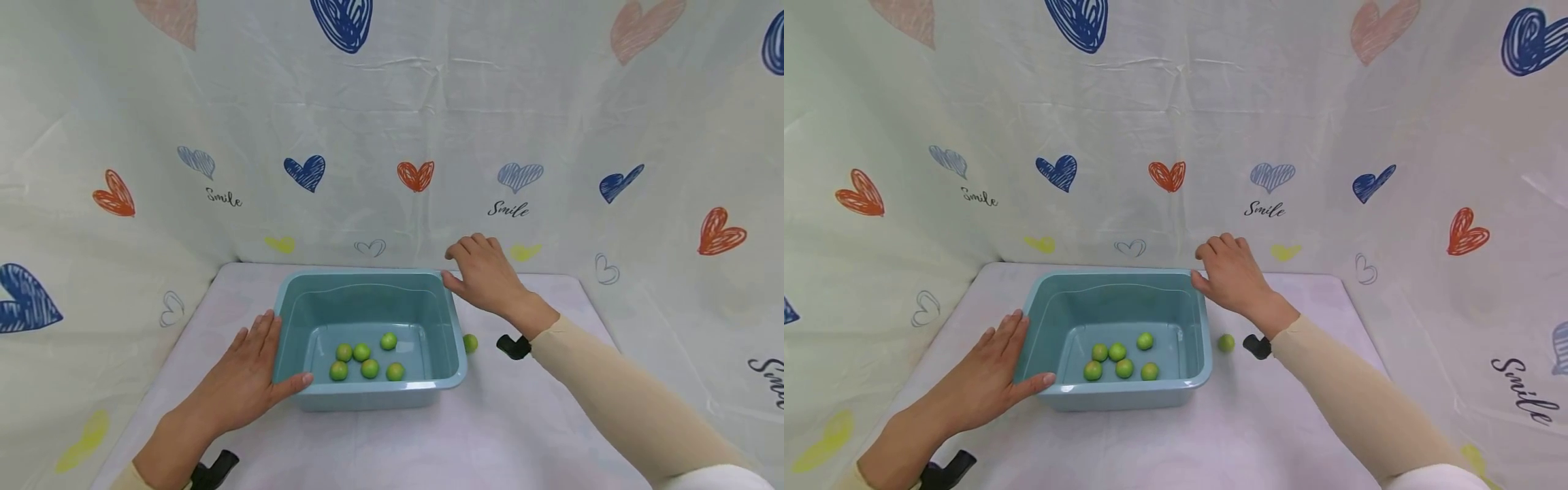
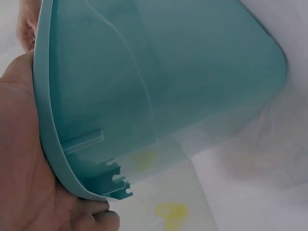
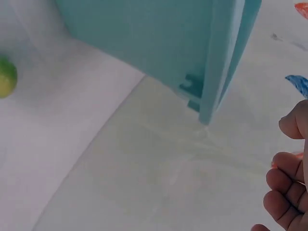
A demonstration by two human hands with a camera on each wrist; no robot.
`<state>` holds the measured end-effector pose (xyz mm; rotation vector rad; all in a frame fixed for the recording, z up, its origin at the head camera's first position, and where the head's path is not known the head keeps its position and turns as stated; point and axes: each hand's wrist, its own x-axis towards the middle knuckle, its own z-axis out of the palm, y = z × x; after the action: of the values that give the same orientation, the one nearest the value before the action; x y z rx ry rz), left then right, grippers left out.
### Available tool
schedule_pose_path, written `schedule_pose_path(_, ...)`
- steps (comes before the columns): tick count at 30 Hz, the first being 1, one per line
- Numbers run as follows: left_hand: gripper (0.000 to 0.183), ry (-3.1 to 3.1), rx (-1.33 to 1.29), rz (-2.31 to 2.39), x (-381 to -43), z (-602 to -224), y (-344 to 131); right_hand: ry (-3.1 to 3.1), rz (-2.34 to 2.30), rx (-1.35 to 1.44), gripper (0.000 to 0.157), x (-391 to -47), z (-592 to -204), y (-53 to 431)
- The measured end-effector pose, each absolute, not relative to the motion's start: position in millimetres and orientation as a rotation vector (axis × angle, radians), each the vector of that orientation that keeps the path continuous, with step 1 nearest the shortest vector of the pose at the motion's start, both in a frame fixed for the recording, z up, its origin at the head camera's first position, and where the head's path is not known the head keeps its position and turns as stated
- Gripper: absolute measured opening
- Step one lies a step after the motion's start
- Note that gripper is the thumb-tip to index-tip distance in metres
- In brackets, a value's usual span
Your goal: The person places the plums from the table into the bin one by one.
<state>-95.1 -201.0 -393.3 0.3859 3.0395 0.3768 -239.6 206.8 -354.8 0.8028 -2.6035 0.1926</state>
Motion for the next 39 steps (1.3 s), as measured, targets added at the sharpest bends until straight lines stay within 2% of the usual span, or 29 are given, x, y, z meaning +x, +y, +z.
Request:
schedule_pose_path(10, 0.122, 3.031, 0.394, 0.397, -92.7, -391.5, -202.3, -2.685, 0.152, 0.654, 0.030, -231.6, -406.4, 263.7)
schedule_pose_path(23, 0.122, 3.006, 0.392, 0.446, -93.1, -392.7, -202.9, -2.813, -0.074, 0.748, 0.046, -211.0, -494.1, 284.0)
schedule_pose_path(30, 0.121, 3.003, 0.403, 0.463, -92.7, -392.3, -202.3, -2.829, -0.068, 0.786, 0.049, -205.5, -518.6, 283.1)
schedule_pose_path(39, 0.120, 3.015, 0.409, 0.451, -93.1, -393.0, -201.1, -2.847, -0.038, 0.796, 0.042, -205.0, -530.1, 275.3)
